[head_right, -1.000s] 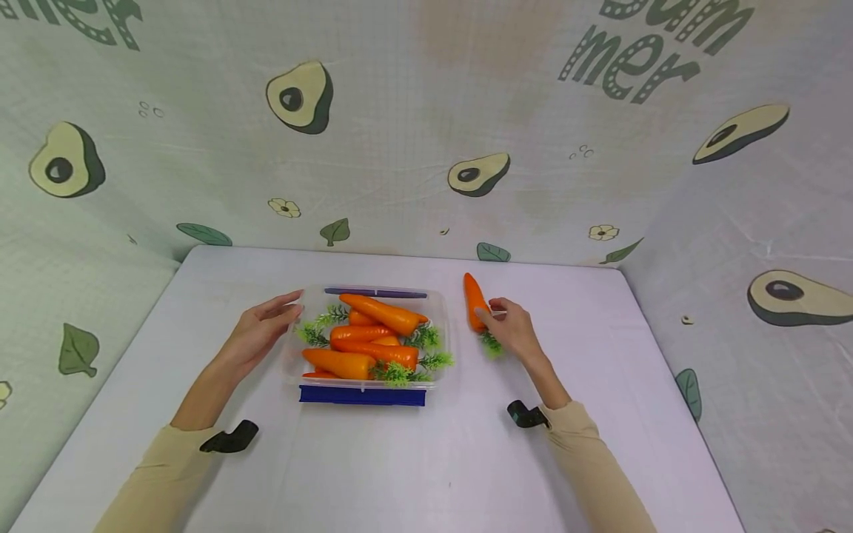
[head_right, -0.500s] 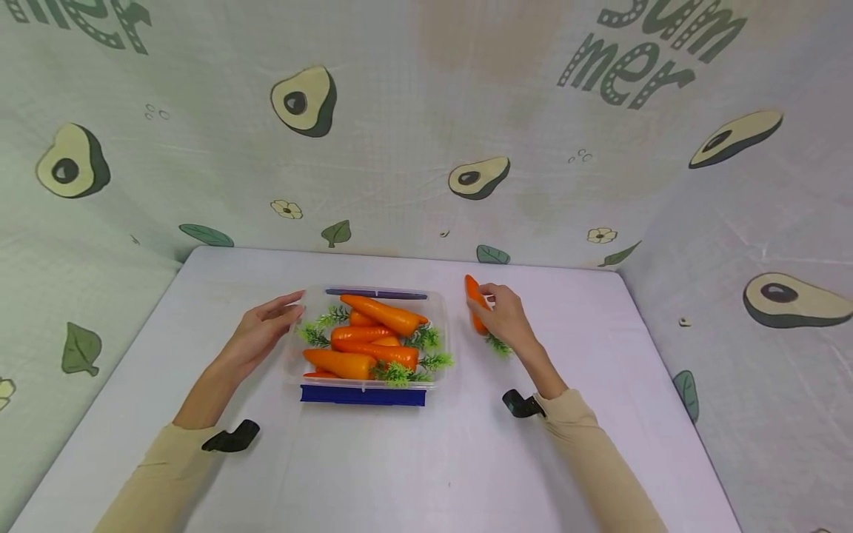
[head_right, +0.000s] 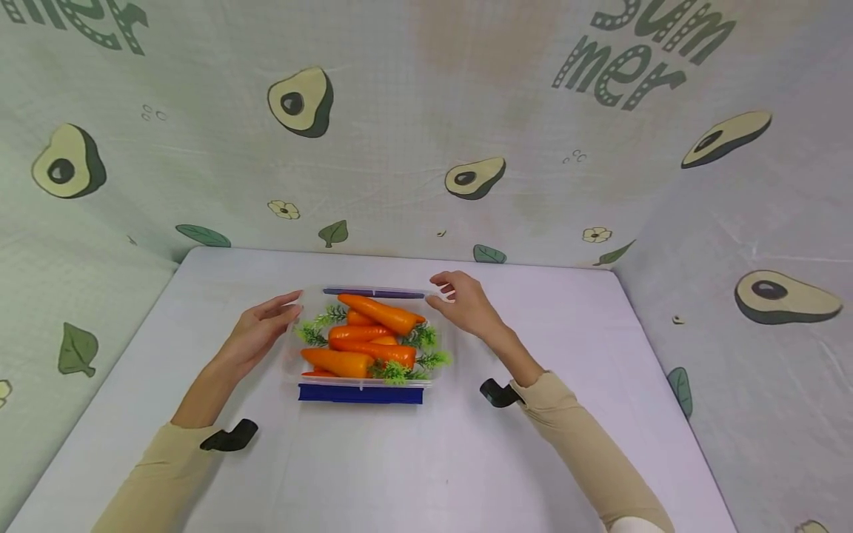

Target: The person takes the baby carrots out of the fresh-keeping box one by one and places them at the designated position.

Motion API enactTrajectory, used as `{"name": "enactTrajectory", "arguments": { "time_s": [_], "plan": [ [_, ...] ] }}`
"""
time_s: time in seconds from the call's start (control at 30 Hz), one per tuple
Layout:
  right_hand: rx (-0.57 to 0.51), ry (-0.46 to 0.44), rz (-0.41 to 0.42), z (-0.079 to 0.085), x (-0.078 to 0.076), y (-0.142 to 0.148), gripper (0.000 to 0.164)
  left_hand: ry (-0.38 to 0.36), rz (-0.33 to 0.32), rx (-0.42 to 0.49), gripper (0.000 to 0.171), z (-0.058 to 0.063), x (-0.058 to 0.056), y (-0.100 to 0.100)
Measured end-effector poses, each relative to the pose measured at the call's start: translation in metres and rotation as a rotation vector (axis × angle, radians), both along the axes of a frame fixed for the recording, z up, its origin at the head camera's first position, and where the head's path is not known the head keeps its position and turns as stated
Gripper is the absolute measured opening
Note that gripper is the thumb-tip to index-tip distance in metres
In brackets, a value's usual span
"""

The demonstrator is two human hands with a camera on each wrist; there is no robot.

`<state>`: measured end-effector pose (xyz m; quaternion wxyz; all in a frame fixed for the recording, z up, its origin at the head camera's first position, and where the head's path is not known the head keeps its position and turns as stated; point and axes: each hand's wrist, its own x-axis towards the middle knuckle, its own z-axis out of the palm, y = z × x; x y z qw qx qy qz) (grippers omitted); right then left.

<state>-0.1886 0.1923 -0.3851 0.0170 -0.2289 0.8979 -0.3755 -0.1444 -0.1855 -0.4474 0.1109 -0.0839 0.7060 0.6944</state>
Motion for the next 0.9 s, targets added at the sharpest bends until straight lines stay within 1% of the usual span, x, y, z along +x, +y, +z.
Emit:
{"name": "enactTrajectory", "arguments": {
  "time_s": [0.2, 0.37, 0.6, 0.9],
  "plan": [
    [0.009, 0.032, 0.112, -0.002, 0.0, -0.022, 0.036, -0.001, 0.002, -0.009, 0.057, 0.001, 0.0, -0.001],
    [0.061, 0.026, 0.17, -0.004, 0.0, -0.034, 0.036, 0.015, -0.001, -0.004, 0.058, 0.001, -0.002, -0.001],
    [0.123, -0.01, 0.2, -0.012, 0.001, -0.044, 0.041, 0.019, -0.011, 0.003, 0.059, 0.001, -0.002, 0.0],
    [0.154, -0.023, 0.231, -0.024, 0.002, -0.053, 0.041, 0.009, -0.001, -0.01, 0.057, -0.001, 0.0, -0.002]
  ]
}}
